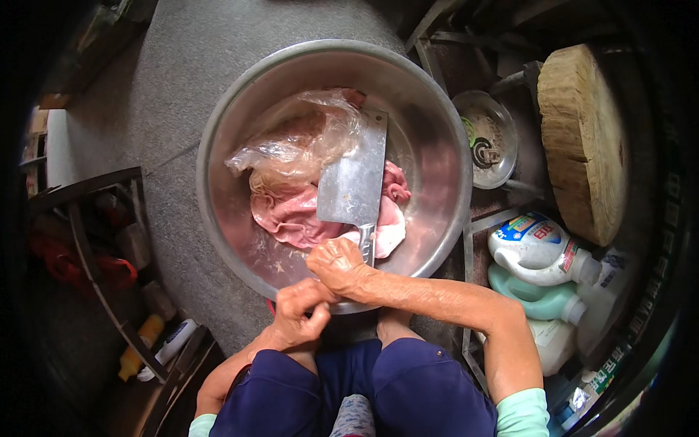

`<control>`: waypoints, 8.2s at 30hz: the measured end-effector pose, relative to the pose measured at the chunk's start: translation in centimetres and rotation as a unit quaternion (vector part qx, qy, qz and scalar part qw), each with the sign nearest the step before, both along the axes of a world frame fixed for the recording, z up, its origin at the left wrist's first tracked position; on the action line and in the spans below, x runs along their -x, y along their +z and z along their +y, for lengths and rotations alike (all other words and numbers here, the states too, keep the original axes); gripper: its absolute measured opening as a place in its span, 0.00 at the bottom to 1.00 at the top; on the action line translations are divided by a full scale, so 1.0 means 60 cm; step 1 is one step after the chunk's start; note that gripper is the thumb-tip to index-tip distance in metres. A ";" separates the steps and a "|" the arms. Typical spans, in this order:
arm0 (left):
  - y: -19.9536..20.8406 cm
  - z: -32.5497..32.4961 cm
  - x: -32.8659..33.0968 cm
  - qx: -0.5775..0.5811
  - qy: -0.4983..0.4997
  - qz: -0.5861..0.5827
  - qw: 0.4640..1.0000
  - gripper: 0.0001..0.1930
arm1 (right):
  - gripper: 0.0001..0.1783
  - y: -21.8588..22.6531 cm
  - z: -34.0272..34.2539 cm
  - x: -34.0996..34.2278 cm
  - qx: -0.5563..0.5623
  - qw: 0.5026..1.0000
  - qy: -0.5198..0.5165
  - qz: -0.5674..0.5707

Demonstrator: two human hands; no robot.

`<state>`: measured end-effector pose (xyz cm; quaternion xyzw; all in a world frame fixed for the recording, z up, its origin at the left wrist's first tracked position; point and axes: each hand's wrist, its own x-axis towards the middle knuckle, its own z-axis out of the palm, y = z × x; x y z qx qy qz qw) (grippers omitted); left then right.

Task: The person is sitting on the floor and using a cleaver to cut raw meat into smaller pieces inside a large metal bowl. They hold the meat with one hand and slice it with the other, occasionally adjusting the pieces within the bowl.

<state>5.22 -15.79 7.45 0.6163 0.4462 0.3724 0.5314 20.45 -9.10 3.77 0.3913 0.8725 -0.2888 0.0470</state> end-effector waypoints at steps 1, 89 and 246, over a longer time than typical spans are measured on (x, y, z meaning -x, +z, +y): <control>0.008 -0.004 -0.002 0.035 0.052 0.046 0.997 0.08 | 0.08 0.008 0.001 -0.003 0.033 0.999 -0.021 0.036; -0.028 0.056 0.062 0.326 0.208 -0.284 0.877 0.21 | 0.35 0.040 0.038 -0.024 0.628 0.504 -0.305 0.508; 0.064 0.146 0.083 0.492 0.152 -0.222 0.828 0.31 | 0.45 0.086 0.164 -0.094 0.134 0.908 -0.175 0.357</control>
